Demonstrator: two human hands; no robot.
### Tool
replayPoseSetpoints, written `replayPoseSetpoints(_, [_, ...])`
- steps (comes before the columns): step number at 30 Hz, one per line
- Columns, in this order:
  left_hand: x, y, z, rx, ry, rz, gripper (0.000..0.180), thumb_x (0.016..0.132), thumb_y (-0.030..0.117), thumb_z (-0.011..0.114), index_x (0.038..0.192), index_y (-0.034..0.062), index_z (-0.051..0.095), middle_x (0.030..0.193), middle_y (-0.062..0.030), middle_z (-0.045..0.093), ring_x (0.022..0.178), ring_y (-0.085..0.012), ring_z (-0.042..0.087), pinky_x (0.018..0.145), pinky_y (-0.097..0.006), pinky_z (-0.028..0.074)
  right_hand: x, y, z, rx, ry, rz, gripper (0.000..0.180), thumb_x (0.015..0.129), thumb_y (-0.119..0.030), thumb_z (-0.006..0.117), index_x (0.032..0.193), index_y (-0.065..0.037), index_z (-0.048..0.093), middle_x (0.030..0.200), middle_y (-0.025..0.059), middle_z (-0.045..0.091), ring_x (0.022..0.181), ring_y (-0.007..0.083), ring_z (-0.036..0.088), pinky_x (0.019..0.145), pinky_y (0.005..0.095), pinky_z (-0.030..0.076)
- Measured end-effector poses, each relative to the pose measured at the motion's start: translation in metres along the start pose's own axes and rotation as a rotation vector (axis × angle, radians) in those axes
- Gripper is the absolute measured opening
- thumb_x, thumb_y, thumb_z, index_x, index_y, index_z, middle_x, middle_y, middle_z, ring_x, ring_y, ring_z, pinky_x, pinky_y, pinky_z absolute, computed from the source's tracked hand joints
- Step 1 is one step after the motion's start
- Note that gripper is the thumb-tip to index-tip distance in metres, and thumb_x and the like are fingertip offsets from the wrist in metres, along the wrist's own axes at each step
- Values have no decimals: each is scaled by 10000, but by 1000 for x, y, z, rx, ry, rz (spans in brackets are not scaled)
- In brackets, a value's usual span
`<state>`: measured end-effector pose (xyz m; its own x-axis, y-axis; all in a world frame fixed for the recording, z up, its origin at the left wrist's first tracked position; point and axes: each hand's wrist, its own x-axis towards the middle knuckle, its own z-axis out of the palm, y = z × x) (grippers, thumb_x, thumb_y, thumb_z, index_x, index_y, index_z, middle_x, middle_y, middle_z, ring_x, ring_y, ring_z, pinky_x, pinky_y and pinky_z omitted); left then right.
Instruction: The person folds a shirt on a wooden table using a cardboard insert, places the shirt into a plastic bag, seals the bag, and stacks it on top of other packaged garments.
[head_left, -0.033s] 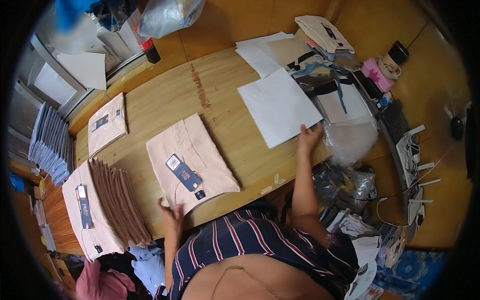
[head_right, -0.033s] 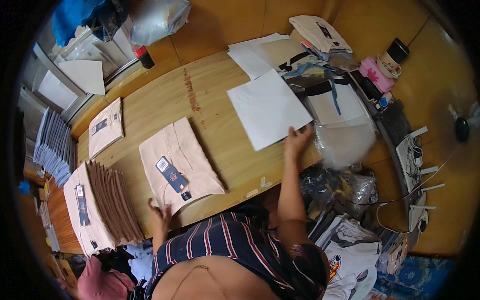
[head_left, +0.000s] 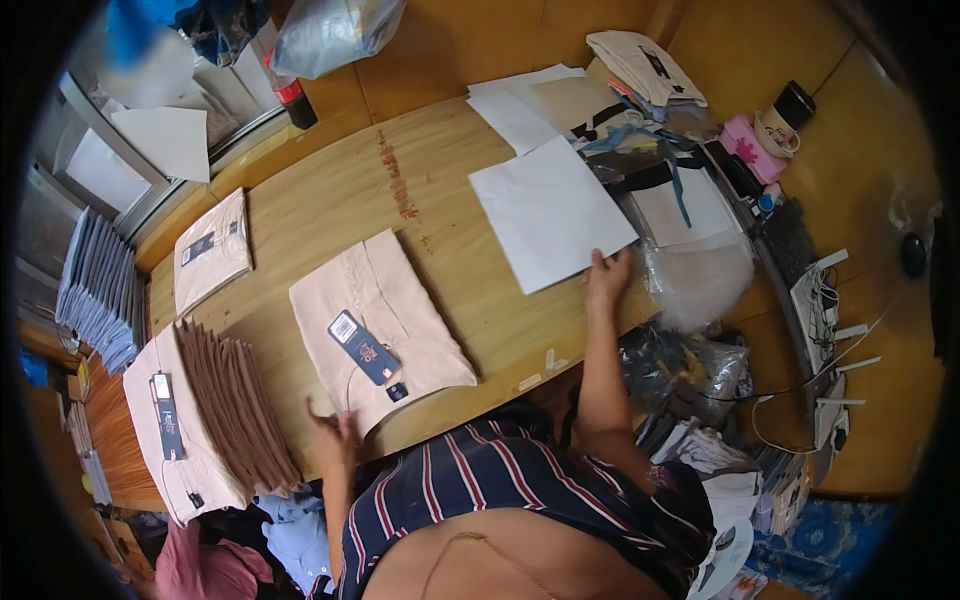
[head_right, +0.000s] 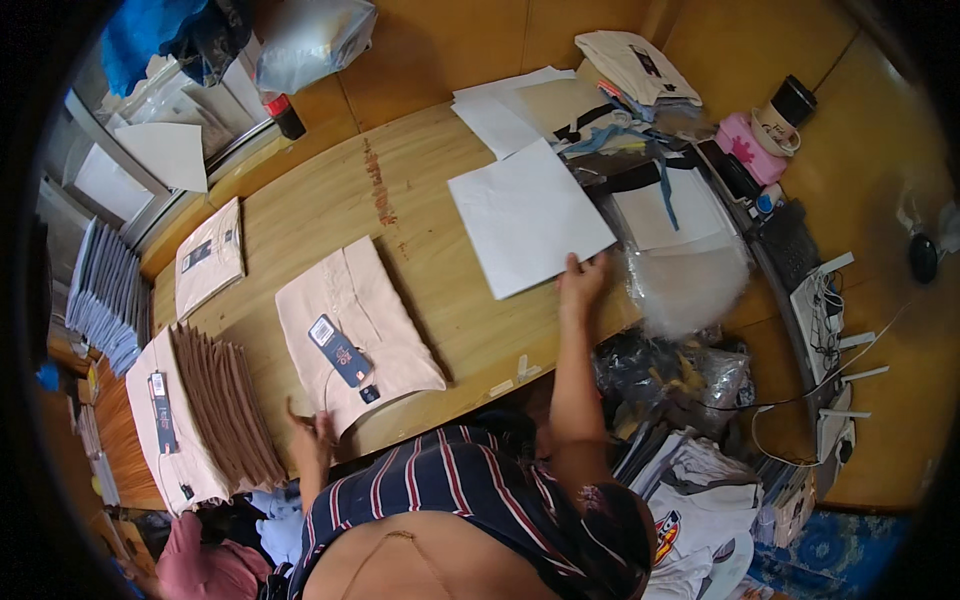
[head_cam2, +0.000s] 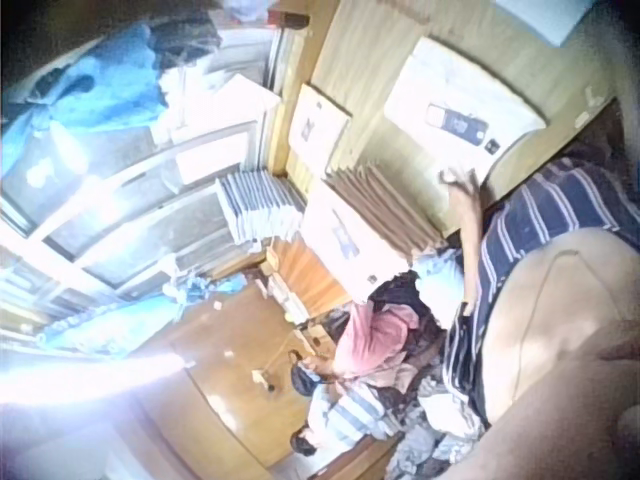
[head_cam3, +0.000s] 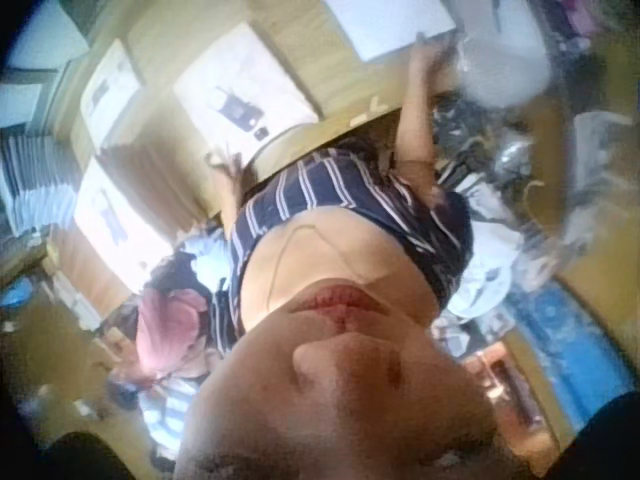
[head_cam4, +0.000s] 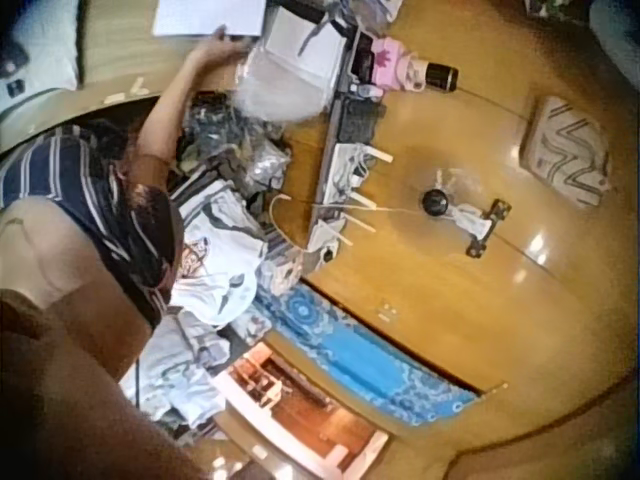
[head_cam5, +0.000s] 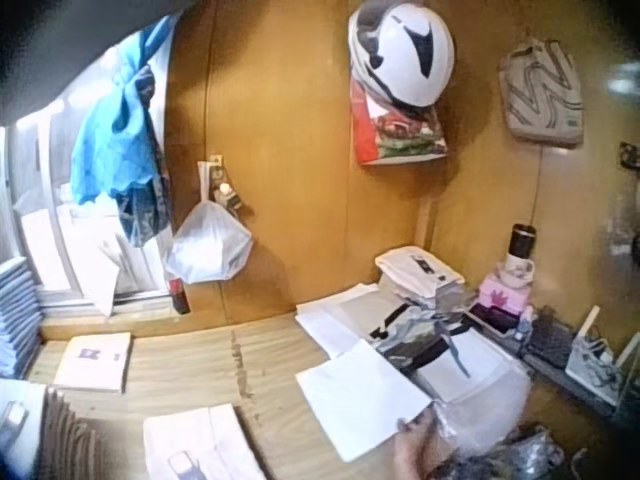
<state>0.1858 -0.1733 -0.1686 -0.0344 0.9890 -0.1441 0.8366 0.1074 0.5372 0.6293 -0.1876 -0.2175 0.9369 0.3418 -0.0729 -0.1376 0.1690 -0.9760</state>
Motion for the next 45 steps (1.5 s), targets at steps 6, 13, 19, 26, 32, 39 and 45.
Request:
replayPoseSetpoints(6, [0, -13, -22, -55, 262, 45, 689, 789, 183, 559, 1314, 159, 113, 783, -133, 508, 617, -280, 531, 574, -375, 418, 33, -52, 74, 345, -103, -36, 209, 763, 73, 435, 962, 11, 447, 703, 92, 521, 373, 108, 378, 293, 219, 247])
replayPoseSetpoints(13, [-4, -5, -9, -42, 107, 88, 690, 772, 189, 575, 1309, 145, 143, 780, -117, 502, 630, -268, 532, 583, -366, 417, 150, -93, 86, -4, -272, 92, 186, 712, -16, 534, 892, -51, 505, 631, 35, 481, 393, 81, 358, 332, 182, 263])
replayPoseSetpoints(19, [0, 7, -8, 10, 17, 79, 711, 752, 188, 591, 1308, 145, 149, 790, -115, 505, 643, -284, 541, 600, -370, 424, 173, -126, 7, -116, -428, 45, 227, 775, -37, 503, 999, -48, 538, 765, 62, 578, 522, 114, 535, 403, 214, 411])
replayPoseSetpoints(26, [10, 25, -14, 8, 171, 285, 681, 732, 147, 612, 1290, 121, 223, 772, -96, 451, 617, -255, 493, 587, -340, 412, 179, -97, -22, -707, 32, -385, 865, 656, -320, 694, 1301, -71, 174, 1055, 203, 510, 934, 348, 530, 787, 456, 425])
replayPoseSetpoints(32, [16, 34, -8, -77, 89, 273, 661, 726, 122, 615, 1277, 107, 252, 754, -86, 425, 579, -196, 447, 557, -310, 393, 86, -109, -64, -1668, -1, -52, 434, 653, -291, 672, 1024, -102, 547, 986, 132, 579, 936, 292, 541, 801, 382, 413])
replayPoseSetpoints(39, [22, 74, -5, -184, -32, 436, 643, 721, 100, 625, 1261, 99, 275, 749, -75, 448, 535, -157, 440, 511, -271, 379, 80, -221, -82, -1351, 96, -452, 210, 691, -245, 619, 767, -50, 622, 720, 136, 605, 688, 277, 589, 624, 331, 436])
replayPoseSetpoints(45, [36, 100, 31, -727, -506, 545, 559, 848, 116, 466, 1296, 100, 131, 889, -116, 535, 744, -149, 523, 670, -271, 436, -97, -242, 3, -973, 9, -872, 140, 741, -145, 560, 817, -48, 628, 740, 120, 613, 624, 251, 588, 607, 318, 448])
